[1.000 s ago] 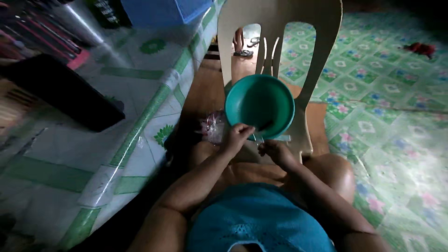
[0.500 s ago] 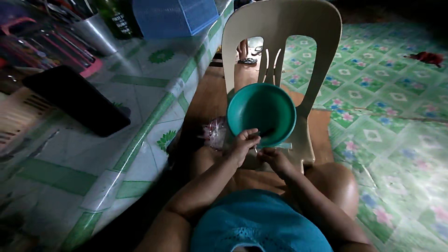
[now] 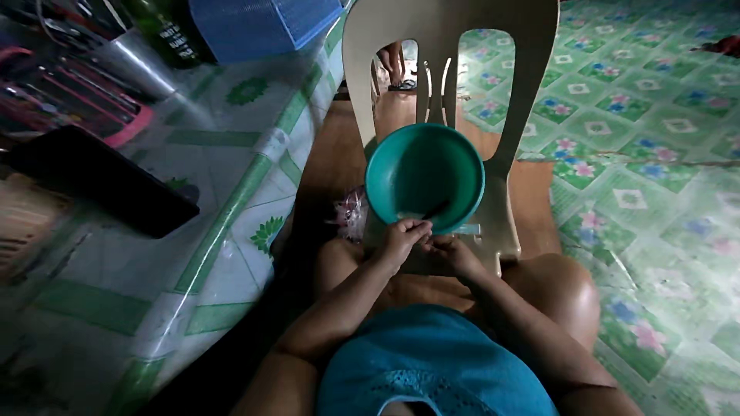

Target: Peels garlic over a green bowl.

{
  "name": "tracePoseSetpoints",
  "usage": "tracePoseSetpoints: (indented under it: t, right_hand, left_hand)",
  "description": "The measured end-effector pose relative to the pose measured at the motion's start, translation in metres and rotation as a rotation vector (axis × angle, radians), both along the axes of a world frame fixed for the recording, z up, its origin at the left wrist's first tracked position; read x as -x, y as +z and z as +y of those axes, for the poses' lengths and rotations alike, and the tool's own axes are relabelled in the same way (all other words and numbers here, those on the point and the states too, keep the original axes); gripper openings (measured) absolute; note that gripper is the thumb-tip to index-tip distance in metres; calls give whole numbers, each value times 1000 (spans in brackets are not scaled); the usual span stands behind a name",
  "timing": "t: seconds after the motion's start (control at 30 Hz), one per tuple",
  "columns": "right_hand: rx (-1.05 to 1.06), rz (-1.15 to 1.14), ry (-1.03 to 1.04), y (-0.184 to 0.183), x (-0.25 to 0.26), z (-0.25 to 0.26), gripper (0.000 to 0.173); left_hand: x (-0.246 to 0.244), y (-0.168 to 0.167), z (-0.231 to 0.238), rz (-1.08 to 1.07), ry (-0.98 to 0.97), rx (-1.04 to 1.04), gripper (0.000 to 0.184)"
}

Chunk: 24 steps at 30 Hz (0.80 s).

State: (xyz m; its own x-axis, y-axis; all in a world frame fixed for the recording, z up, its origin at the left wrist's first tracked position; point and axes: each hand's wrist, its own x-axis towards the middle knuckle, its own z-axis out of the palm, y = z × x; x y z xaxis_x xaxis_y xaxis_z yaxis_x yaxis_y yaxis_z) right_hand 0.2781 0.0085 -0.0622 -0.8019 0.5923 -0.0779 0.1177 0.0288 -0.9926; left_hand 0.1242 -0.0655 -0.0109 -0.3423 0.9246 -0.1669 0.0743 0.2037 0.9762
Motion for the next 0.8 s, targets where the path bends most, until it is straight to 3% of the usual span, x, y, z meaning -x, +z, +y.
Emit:
tracePoseSetpoints:
  t: [0.17,0.33,0.4,0.5,0.63,0.73,0.8]
  right_hand:
    - [-1,12,29,5,-1,-3,18]
    - [-11,-2,41,4,1,-2,20]
    - [-42,-16,50,4,1,-2,21]
    - [-80,-25,69,0,3,-2,23]
    - [59,4,72,1,4,-4,19]
    - [184,49,41,-2,2,-4,16]
    - [180,33,19,-1,1,-2,16]
  left_hand:
    - [-6,-9,0,331,61,-69,22]
    - [-8,-20,-1,507,102,-88,31]
    - [-9,-26,-2,452,103,-133,27]
    - [-14,-30,0,206,177,-180,14]
    - [-15,-25,2,-55,238,-84,14]
    - [-8,-23,-5,-195,84,-56,32]
    - [-6,-17,-11,-179,40,-28,32]
